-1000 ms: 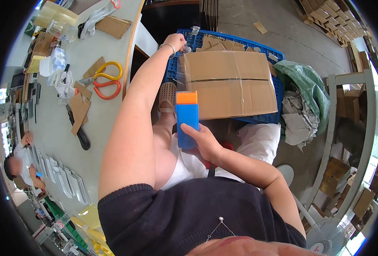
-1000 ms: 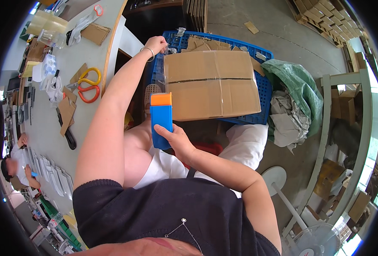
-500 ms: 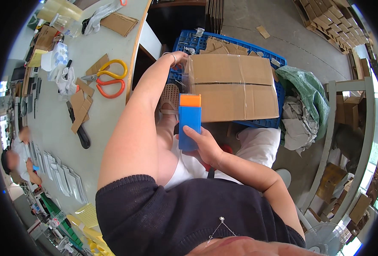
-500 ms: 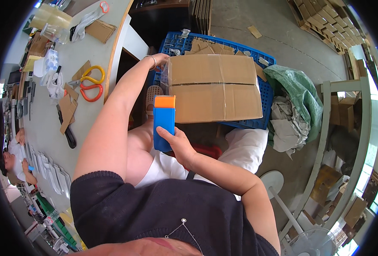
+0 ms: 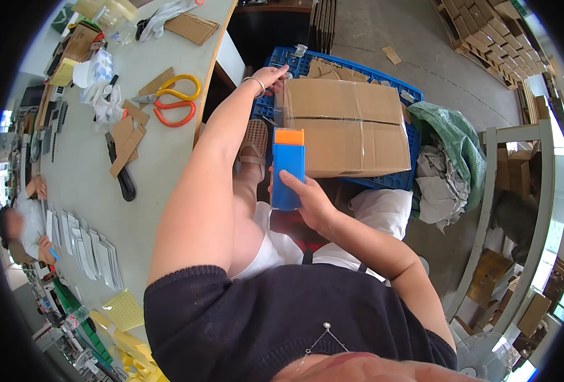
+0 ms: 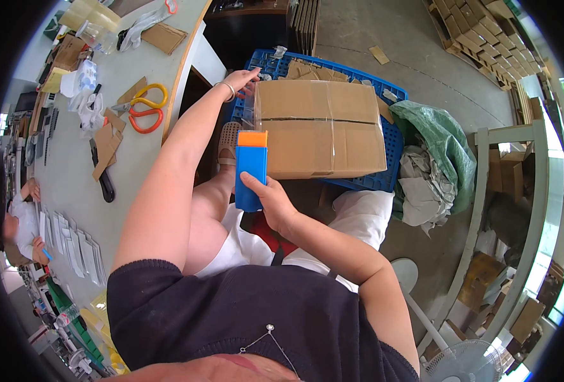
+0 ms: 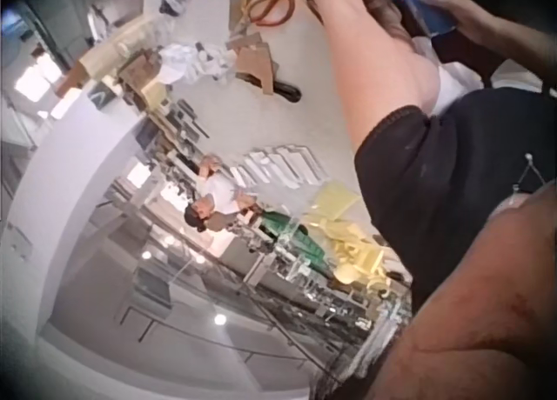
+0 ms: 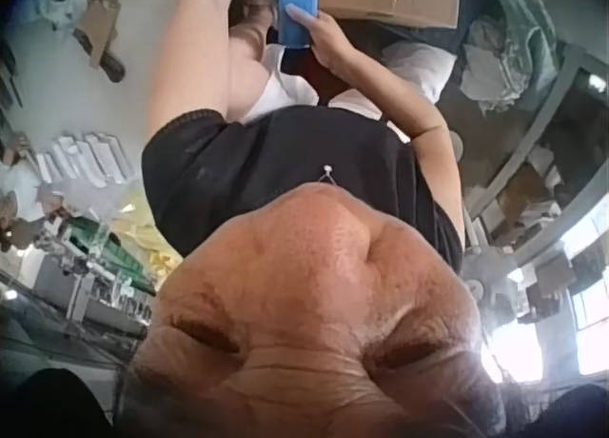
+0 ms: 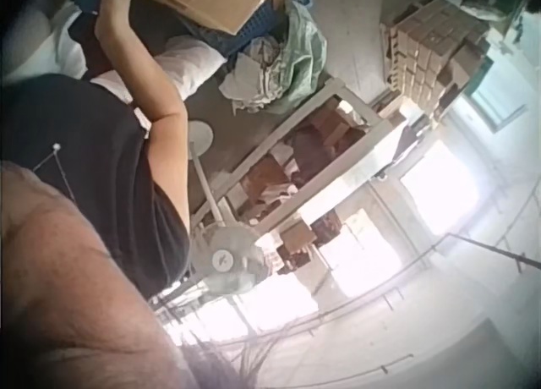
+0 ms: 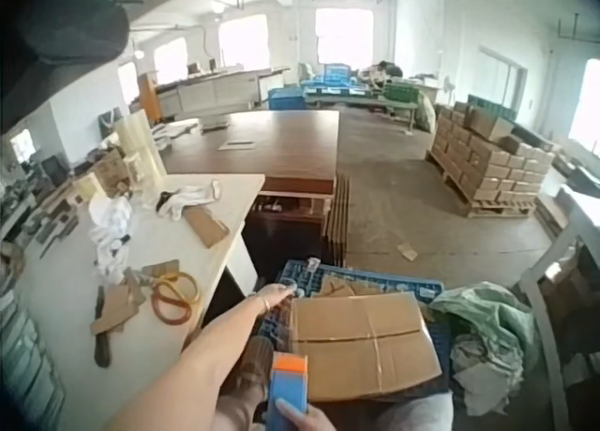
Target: Packing an industrial part into a cardboard box with protective paper and sealing it with a tape dispenser.
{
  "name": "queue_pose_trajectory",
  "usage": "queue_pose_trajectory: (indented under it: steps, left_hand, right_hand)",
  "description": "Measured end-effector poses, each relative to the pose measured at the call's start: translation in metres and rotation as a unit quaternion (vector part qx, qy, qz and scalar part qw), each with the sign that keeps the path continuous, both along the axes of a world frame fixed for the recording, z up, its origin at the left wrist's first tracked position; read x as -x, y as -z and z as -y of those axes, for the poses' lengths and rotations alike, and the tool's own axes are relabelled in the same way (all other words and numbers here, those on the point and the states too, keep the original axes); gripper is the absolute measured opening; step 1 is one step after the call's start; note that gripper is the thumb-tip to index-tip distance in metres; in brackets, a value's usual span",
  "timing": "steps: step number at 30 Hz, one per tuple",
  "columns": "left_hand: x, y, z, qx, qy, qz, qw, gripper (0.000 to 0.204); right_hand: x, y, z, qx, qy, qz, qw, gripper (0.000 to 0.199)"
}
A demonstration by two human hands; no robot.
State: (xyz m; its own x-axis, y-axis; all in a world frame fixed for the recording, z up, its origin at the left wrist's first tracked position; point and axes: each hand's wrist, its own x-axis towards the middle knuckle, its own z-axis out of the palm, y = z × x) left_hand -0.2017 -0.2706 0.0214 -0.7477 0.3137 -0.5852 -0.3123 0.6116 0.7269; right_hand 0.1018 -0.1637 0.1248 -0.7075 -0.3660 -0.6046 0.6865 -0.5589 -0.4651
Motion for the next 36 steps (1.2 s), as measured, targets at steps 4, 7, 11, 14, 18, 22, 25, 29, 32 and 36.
queue_pose_trajectory:
  steps: [4,7,11,14,18,22,25,29,32,36]
  left_hand:
    - [-0.022,-0.013,0.012,0.058,0.046,-0.042,0.996,0.065]
    - [-0.055,-0.046,-0.011,0.149,0.001,0.045,0.988,0.067]
    - [-0.032,-0.013,-0.012,0.067,-0.033,0.080,0.994,0.043]
    - [-0.003,-0.012,0.006,0.115,-0.011,-0.100,0.988,0.025]
    - [-0.010,-0.011,-0.017,-0.310,-0.372,0.006,0.875,0.021]
    - [-0.002,-0.037,-0.027,-0.306,-0.262,-0.201,0.893,0.028]
    - [0.014,-0.090,-0.023,-0.292,-0.232,-0.331,0.867,0.024]
    - [-0.027,-0.107,-0.064,-0.427,-0.258,-0.068,0.864,0.018]
    - [-0.049,-0.148,-0.065,-0.453,-0.184,-0.035,0.871,0.020]
    - [-0.098,-0.213,-0.077,-0.422,-0.055,-0.062,0.903,0.021]
  right_hand:
    - [-0.007,-0.005,-0.007,0.011,0.004,-0.033,0.999,0.042]
    - [-0.004,-0.005,-0.019,-0.049,0.003,-0.033,0.998,0.042]
    - [0.022,-0.006,-0.017,-0.070,-0.023,-0.057,0.996,0.041]
    - [0.049,-0.024,-0.006,-0.097,-0.052,-0.094,0.989,0.042]
    - [0.066,-0.022,-0.025,-0.023,0.004,-0.068,0.997,0.042]
    - [0.074,0.008,-0.039,-0.068,0.056,-0.117,0.989,0.035]
    - [0.091,-0.005,-0.040,-0.037,0.060,-0.158,0.985,0.038]
    - [0.072,-0.024,-0.048,-0.015,0.061,-0.179,0.982,0.043]
    - [0.034,-0.029,-0.073,-0.075,0.058,-0.192,0.977,0.047]
    - [-0.016,-0.031,-0.110,-0.224,0.039,-0.233,0.946,0.044]
